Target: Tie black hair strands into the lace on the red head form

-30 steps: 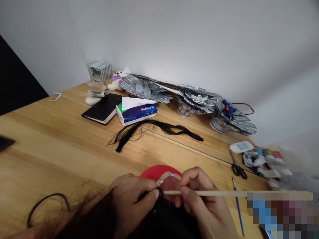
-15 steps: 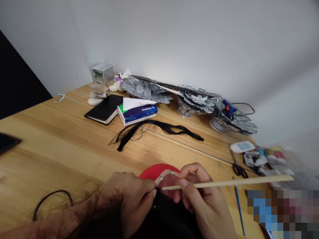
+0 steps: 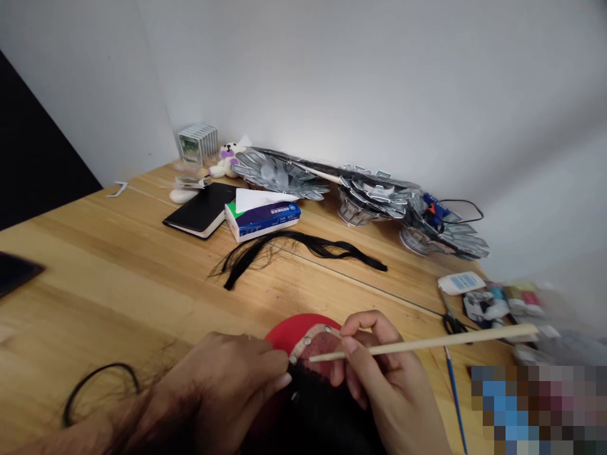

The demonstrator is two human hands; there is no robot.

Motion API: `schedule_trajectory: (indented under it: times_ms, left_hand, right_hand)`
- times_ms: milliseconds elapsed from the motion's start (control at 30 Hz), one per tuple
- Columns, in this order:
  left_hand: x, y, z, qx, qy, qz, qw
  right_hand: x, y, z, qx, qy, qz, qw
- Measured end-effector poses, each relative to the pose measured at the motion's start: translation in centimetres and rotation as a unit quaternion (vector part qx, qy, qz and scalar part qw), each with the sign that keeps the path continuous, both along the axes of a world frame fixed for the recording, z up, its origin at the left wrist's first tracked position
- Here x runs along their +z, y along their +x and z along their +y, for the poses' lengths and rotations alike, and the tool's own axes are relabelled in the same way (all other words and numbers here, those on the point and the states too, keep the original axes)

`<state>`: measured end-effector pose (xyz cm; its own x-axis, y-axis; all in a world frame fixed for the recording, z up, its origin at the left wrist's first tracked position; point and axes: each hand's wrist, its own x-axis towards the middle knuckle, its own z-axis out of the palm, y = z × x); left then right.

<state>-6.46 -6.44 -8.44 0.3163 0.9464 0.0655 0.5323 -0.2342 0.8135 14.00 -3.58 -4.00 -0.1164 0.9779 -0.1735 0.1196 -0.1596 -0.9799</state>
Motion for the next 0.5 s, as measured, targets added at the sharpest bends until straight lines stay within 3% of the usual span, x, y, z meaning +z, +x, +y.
schedule_trajectory:
  times_ms: [100, 267, 367, 500]
  left_hand:
    - [-0.1, -0.5, 0.3, -0.068, 0.059, 0.061, 0.994]
    - [-1.9, 0.5, -0.1, -0.055, 0.11, -0.069, 0.99]
    - [-2.1, 0.5, -0.3, -0.097, 0.075, -0.163, 0.979]
    - [-1.8, 0.1, -0.4, -0.064, 0.015, -0.201, 0.977]
  right_hand:
    - [0.0, 0.0, 0.0, -0.005, -0.008, -0.006, 1.0]
    - [0.1, -0.2, 0.0, -0.014, -0.01, -0.008, 1.0]
    - [0.1, -0.2, -0.1, -0.029, -0.02, -0.002, 0.999]
    - [-0.2, 0.3, 0.1, -0.024, -0.027, -0.009, 0.999]
